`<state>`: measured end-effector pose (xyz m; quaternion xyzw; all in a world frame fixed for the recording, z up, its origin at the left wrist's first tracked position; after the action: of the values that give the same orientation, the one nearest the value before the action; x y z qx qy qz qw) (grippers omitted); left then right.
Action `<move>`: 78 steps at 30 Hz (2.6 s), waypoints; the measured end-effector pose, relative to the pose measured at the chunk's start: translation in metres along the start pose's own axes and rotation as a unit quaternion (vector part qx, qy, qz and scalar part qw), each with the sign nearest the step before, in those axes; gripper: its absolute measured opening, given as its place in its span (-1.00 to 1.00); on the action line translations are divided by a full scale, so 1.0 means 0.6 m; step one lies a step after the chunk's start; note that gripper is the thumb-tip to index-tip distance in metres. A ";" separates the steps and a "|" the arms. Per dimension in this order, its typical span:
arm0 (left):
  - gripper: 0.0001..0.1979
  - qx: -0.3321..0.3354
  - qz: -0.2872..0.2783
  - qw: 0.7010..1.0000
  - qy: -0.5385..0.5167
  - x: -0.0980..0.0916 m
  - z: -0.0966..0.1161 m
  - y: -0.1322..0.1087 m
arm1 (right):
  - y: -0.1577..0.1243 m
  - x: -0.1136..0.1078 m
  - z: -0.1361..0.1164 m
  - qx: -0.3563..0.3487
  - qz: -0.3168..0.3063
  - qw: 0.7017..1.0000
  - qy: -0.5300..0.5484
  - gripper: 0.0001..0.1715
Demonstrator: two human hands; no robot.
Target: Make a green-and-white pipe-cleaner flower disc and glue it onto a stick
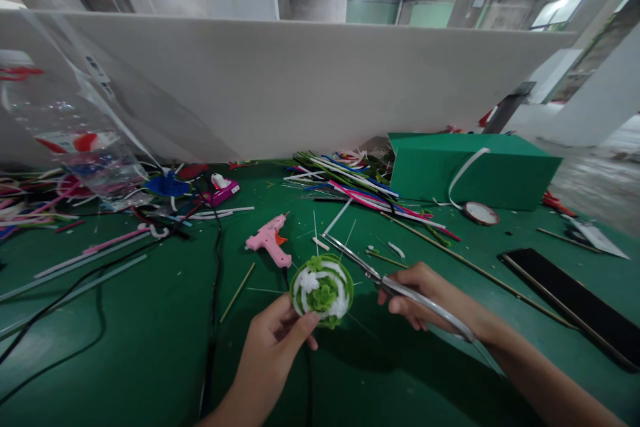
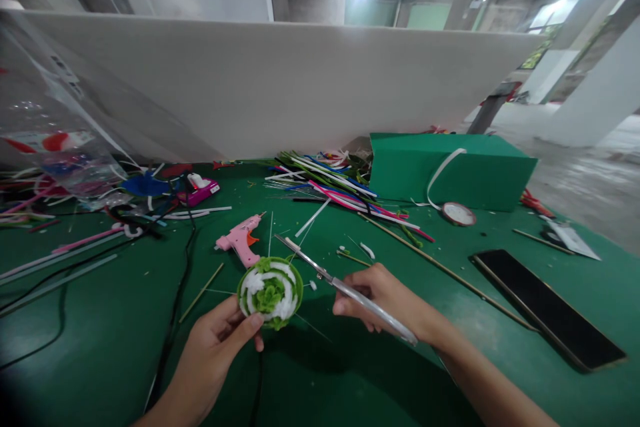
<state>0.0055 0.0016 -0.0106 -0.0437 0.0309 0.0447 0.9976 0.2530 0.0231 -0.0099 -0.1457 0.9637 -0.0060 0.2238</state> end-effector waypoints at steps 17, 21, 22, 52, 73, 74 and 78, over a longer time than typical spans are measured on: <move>-0.79 0.001 -0.003 1.000 0.005 -0.001 0.001 -0.001 | -0.004 0.010 -0.016 -0.065 0.057 0.987 -0.136 -0.52; -0.79 0.000 -0.005 1.000 0.004 -0.002 -0.003 -0.002 | -0.003 0.009 -0.018 -0.071 0.056 0.985 -0.147 -0.53; -0.79 -0.001 -0.006 1.000 0.004 -0.002 -0.004 -0.002 | -0.004 0.009 -0.018 -0.072 0.056 0.984 -0.150 -0.53; -0.74 -0.015 -0.010 1.000 -0.024 -0.001 -0.010 0.009 | -0.011 -0.004 -0.028 -0.088 -0.023 0.996 0.018 -0.39; -0.76 -0.018 -0.009 1.000 -0.006 0.000 -0.004 0.005 | -0.014 0.012 -0.029 -0.003 -0.005 0.999 0.040 -0.41; -0.76 -0.019 -0.010 1.000 -0.007 0.001 -0.004 0.005 | -0.015 0.014 -0.029 -0.009 0.001 0.999 0.031 -0.45; -0.81 -0.016 -0.009 1.000 -0.003 0.000 -0.004 0.004 | -0.009 0.014 -0.021 0.001 0.093 0.996 0.011 -0.54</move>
<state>0.0053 0.0037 -0.0134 -0.0599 0.0270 0.0360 0.9972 0.2421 0.0150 -0.0017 -0.0552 0.9754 0.0122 0.2133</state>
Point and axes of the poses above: each hand's wrist, its own y-axis towards the middle knuckle, its own x-axis out of the palm, z = x × y, the point moved 2 cm from there along y, towards the middle knuckle, and after that the axes turned 15 degrees about z, right-handed, at the moved point
